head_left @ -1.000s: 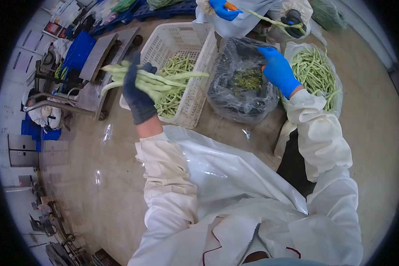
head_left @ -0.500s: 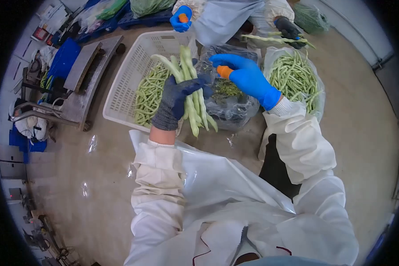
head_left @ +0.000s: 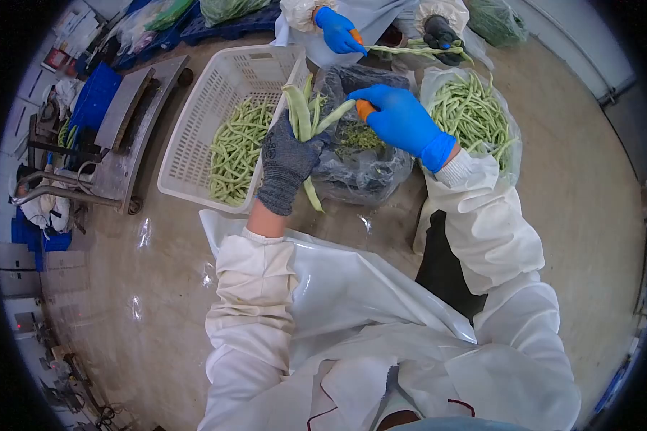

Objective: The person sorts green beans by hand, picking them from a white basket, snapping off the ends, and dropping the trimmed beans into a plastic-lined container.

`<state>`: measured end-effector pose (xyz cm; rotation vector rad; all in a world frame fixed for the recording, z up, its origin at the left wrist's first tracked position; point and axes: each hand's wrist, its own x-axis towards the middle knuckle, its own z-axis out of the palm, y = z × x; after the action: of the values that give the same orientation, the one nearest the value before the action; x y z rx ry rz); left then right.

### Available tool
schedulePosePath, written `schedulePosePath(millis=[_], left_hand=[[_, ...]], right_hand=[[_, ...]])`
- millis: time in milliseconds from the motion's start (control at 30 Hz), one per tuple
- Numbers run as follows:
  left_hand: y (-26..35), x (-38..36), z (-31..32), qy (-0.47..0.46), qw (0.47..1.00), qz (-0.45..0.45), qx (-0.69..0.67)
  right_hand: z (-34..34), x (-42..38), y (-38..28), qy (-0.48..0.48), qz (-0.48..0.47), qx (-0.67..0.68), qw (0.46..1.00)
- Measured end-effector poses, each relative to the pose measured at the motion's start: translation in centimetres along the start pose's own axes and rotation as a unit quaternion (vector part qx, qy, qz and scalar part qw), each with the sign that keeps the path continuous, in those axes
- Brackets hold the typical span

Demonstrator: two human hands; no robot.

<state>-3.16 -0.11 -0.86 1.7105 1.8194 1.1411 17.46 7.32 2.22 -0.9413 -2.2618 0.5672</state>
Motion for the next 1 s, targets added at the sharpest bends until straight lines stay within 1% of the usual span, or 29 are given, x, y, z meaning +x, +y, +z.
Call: schedulePosePath(millis=[67, 133, 167, 200, 233, 267, 333, 367, 400, 433, 467, 500, 567, 633, 667, 700, 733, 767, 833, 867, 900, 933, 967, 1000], left_hand=[[0.1, -0.1, 0.0, 0.012, 1.000, 0.013, -0.007], [0.7, -0.3, -0.2, 0.016, 1.000, 0.016, -0.005], [1.1, -0.3, -0.2, 0.014, 0.999, 0.004, -0.032], [1.5, -0.4, -0.2, 0.012, 0.998, -0.007, -0.059], [1.7, -0.4, -0.2, 0.011, 0.996, -0.019, -0.085], [1.7, -0.3, 0.1, 0.012, 0.987, -0.017, -0.158], [1.5, -0.2, 0.5, 0.016, 0.953, -0.014, -0.301], [1.3, -0.1, 0.3, 0.017, 0.924, -0.036, -0.379], [1.2, 0.2, -0.2, 0.017, 0.889, -0.058, -0.454], [1.1, 0.5, -0.9, 0.018, 0.847, -0.079, -0.525], [0.9, 0.9, -1.9, 0.033, 0.843, -0.041, -0.536], [0.6, 1.1, -3.0, 0.049, 0.823, -0.026, -0.566], [-0.7, 1.6, -5.0, 0.107, 0.821, -0.028, -0.560], [-1.8, 1.5, -7.3, 0.141, 0.788, -0.009, -0.599], [-2.6, 1.6, -8.5, 0.152, 0.815, -0.011, -0.558], [-3.2, 1.8, -9.4, 0.159, 0.779, -0.035, -0.605], [-3.7, 1.6, -9.7, 0.174, 0.773, -0.026, -0.610], [-4.1, 1.5, -9.7, 0.189, 0.765, -0.018, -0.615], [-4.0, 1.4, -9.4, 0.189, 0.764, -0.015, -0.617], [-4.0, 1.4, -8.9, 0.188, 0.762, -0.014, -0.620], [-3.7, 1.4, -8.4, 0.178, 0.761, -0.016, -0.623], [-3.3, 1.4, -7.6, 0.168, 0.761, -0.018, -0.627], [-2.8, 1.6, -7.0, 0.156, 0.760, -0.019, -0.630], [-2.1, 1.5, -6.3, 0.152, 0.755, -0.047, -0.636]], right_hand=[[0.0, 0.0, 0.1, 0.006, -0.022, -0.017, 1.000], [0.3, 0.0, -0.1, 0.018, 0.002, -0.005, 1.000], [0.5, 0.1, -0.2, 0.024, 0.014, 0.001, 1.000], [0.5, 0.3, -0.5, 0.014, 0.065, 0.116, 0.991], [0.4, 0.6, -0.7, 0.003, 0.116, 0.229, 0.967], [0.4, 0.8, -0.9, -0.008, 0.164, 0.338, 0.927], [1.2, 0.7, -0.6, -0.055, 0.183, 0.411, 0.891], [1.7, 0.5, -0.4, -0.078, 0.193, 0.447, 0.870], [2.3, 0.4, 0.1, -0.086, 0.170, 0.344, 0.919], [2.8, 0.3, 0.8, -0.092, 0.144, 0.238, 0.956], [3.3, 0.2, 1.5, -0.097, 0.115, 0.129, 0.980], [3.8, 0.0, 2.7, -0.102, 0.105, 0.055, 0.988], [4.4, -0.4, 6.3, -0.109, 0.080, -0.093, 0.986], [4.8, -1.5, 10.5, -0.160, 0.074, -0.222, 0.959], [4.9, -1.9, 11.8, -0.176, 0.090, -0.232, 0.952], [4.9, -2.1, 12.2, -0.192, 0.106, -0.243, 0.945], [5.2, -2.1, 12.5, -0.208, 0.123, -0.254, 0.937], [5.7, -2.0, 12.8, -0.137, 0.090, -0.247, 0.955], [5.5, -1.6, 10.1, 0.004, 0.023, -0.232, 0.973], [4.8, -1.2, 7.7, -0.011, 0.039, -0.125, 0.991], [4.0, -0.5, 4.7, -0.026, 0.056, -0.017, 0.998], [3.9, -0.2, 2.5, -0.039, 0.074, 0.092, 0.992], [4.4, -0.1, 1.3, -0.066, 0.070, 0.153, 0.984], [4.9, 0.0, 0.3, -0.091, 0.065, 0.213, 0.971]])
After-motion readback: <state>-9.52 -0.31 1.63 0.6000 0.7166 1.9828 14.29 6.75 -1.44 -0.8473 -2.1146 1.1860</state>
